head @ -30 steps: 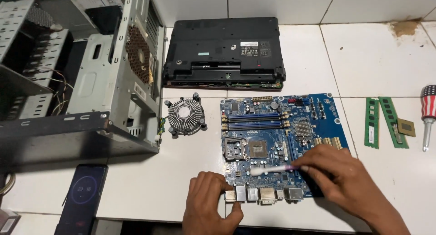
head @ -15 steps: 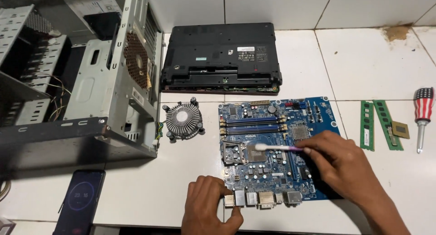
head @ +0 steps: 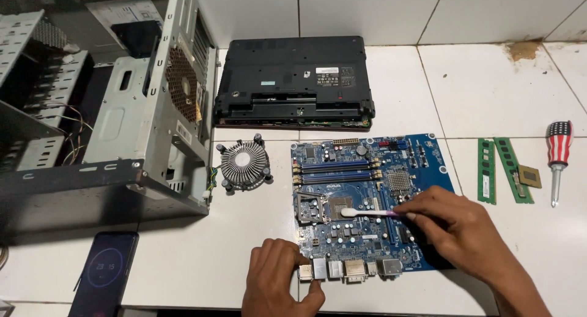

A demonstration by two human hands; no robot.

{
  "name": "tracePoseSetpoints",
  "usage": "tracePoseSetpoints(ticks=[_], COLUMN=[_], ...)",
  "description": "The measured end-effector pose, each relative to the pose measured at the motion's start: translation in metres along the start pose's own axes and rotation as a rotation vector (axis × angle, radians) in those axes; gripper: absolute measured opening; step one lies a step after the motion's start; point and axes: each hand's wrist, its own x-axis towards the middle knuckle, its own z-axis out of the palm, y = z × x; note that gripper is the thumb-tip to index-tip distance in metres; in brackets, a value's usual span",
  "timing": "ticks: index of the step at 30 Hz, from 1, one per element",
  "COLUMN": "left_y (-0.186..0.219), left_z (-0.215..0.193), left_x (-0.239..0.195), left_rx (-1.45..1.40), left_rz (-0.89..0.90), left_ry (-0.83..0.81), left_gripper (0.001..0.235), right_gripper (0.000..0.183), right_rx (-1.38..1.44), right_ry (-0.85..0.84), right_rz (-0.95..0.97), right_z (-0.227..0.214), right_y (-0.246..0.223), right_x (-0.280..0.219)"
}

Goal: The person uses a toothbrush to clean dust and debris from a blue computer motherboard placed on a white tiled floor. The person scrubs various areas of the board, including the CPU socket, RAM slots, and expansion slots, while holding the board steady with the other hand. A disassembled computer case, a CPU fan, and RAM sticks are visible nearby.

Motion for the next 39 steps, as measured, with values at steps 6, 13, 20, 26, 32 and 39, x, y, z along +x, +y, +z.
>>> tracePoseSetpoints(ticks=[6,13,20,26,32,39], left_y=[0.000,-0.005,-0.008,-0.009,-0.005,-0.007], left_z=[0.002,0.002,0.005,0.005,0.004,0.006], left_x=[0.002,-0.001,-0.002,-0.001,-0.002,-0.002], left_rx=[0.009,0.001,0.013,0.020,0.023,0.029], left_rz=[0.036,0.038,0.080,0.090,0.052,0.060], left_ry=[0.029,0.000,0.015,0.028,0.026,0.025], left_gripper=[0.030,0.030,0.031,0.032,0.030,0.030], right_gripper=[0.024,0.025,0.024,0.025,0.025,0.024], right_rx=[-0.017,-0.119,-0.063,-0.177,0.003,-0.034], right_ry=[0.012,-0.033,-0.024,-0.036,-0.059,-0.033], right_rz=[-0.069,0.067,0.218,0.301,0.396,0.224], right_z=[0.010,-0.007,-0.019,-0.028,-0.041,-0.044], right_y=[-0.008,-0.013,0.003,0.008,0.018,0.039], right_x=[0.011,-0.007,-0.032,-0.043,-0.047,-0.024])
